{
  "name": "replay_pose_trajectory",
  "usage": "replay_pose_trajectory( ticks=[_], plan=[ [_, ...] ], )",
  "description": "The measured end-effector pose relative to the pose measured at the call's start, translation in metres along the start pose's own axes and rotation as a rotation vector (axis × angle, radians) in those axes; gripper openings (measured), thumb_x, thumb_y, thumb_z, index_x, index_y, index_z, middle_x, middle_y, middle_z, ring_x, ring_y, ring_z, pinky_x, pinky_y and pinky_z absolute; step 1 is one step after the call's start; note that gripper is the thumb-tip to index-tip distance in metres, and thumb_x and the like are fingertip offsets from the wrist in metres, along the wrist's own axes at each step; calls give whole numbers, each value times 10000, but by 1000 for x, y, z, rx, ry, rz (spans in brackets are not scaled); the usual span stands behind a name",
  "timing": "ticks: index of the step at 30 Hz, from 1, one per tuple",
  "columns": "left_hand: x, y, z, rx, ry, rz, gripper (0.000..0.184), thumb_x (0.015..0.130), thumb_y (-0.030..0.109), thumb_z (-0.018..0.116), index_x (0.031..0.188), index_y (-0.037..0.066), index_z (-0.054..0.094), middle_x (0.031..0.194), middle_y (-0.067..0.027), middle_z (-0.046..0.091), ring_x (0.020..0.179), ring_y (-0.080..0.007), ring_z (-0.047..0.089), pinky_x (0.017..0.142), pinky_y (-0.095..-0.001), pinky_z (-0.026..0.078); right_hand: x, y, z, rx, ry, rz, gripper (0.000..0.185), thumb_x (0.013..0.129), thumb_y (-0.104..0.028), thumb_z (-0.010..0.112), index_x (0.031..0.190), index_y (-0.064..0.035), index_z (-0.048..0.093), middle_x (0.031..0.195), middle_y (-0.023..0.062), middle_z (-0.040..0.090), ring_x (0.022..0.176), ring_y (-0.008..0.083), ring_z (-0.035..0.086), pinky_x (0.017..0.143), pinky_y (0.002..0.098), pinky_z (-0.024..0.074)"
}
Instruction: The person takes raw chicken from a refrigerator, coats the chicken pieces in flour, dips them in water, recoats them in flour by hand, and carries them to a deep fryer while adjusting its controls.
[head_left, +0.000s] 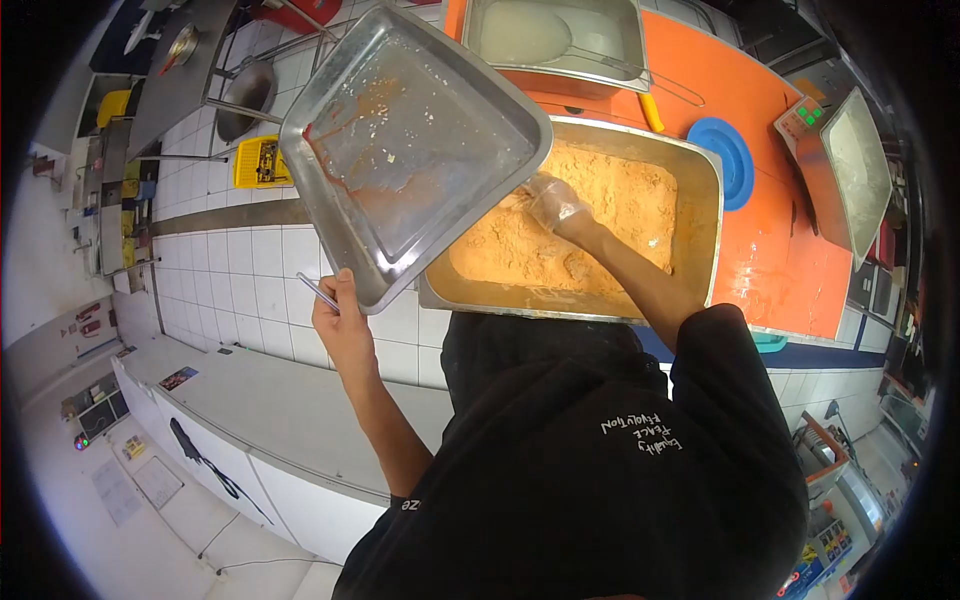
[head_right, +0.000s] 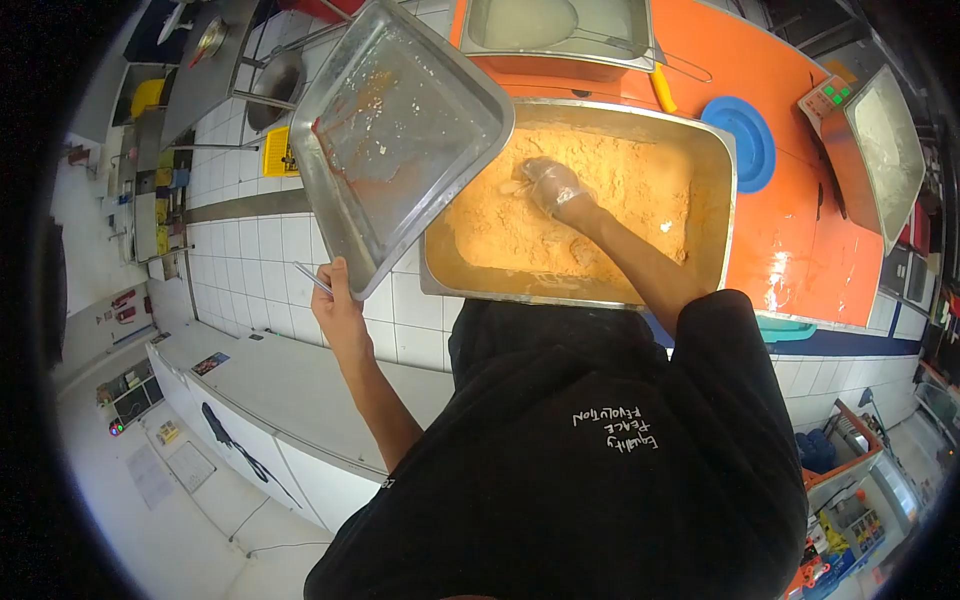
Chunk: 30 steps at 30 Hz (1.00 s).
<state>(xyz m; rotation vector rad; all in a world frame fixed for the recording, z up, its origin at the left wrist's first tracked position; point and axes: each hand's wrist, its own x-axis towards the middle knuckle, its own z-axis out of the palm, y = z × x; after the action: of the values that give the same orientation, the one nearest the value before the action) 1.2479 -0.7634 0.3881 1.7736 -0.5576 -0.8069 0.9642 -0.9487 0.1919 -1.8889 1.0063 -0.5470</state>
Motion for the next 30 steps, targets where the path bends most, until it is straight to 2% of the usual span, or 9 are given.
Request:
replay_pose_trajectory(
  ticks=[2,6,8,14,16,17,20,24,30],
  plan=[
    [-1,-1,0,0,13,16,305,1026,308,646,835,102,527,802,29,536,733,-41,479,677,-202,431,5,-24,0,51,88,503,253,999,-258,638,993,-7,670,954,101,715,816,239,661,770,371,536],
    [-2,1,3,3,24,-21,306,1028,298,642,820,107,523,785,36,516,723,-38,459,664,-204,419,-5,-26,2,497,206,432,321,995,-339,631,992,-22,686,959,115,732,814,263,693,779,382,552],
    [-1,2,4,-11,27,-15,305,1028,298,641,819,108,524,782,38,514,715,-38,454,655,-204,412,-1,-32,-3,-420,-151,320,317,938,-302,680,1035,-1,659,966,176,727,924,360,695,830,436,539],
    [-2,4,4,29,15,-22,313,1025,311,644,818,109,525,775,40,512,702,-39,448,641,-203,402,2,-21,17,-674,-142,302,289,995,-245,570,1185,-36,632,1025,164,726,952,356,694,865,434,539],
    [-3,6,11,-13,64,26,381,1019,312,655,752,134,451,662,90,375,598,-23,271,536,-228,204,0,-22,17,-753,-147,243,223,988,-199,555,1137,-65,652,1023,156,730,949,344,704,853,420,553],
    [-3,6,11,-14,64,28,381,1019,312,655,752,134,451,662,90,375,598,-23,271,536,-228,204,-2,-24,14,-835,-152,187,181,981,-153,539,1089,-95,672,1021,148,734,946,332,715,841,407,566],
    [-4,5,8,-27,62,36,383,1020,317,654,751,134,451,662,89,371,597,-24,267,534,-230,200,-9,-29,-1,-589,-112,132,218,988,-123,488,1101,-89,671,1026,171,727,946,335,710,838,405,566],
    [-1,4,3,17,15,9,320,1022,319,648,808,114,530,721,63,487,632,-16,364,564,-201,284,-8,-11,-2,-620,-154,29,246,997,-132,466,1124,-81,670,993,192,717,957,342,700,851,412,563],
    [-1,10,5,31,23,13,317,1025,308,645,799,119,527,714,69,478,616,-13,345,547,-205,262,-10,-30,-11,-380,-242,118,289,988,-101,457,1234,-69,606,1172,177,659,1018,354,678,890,417,569]
  ],
)
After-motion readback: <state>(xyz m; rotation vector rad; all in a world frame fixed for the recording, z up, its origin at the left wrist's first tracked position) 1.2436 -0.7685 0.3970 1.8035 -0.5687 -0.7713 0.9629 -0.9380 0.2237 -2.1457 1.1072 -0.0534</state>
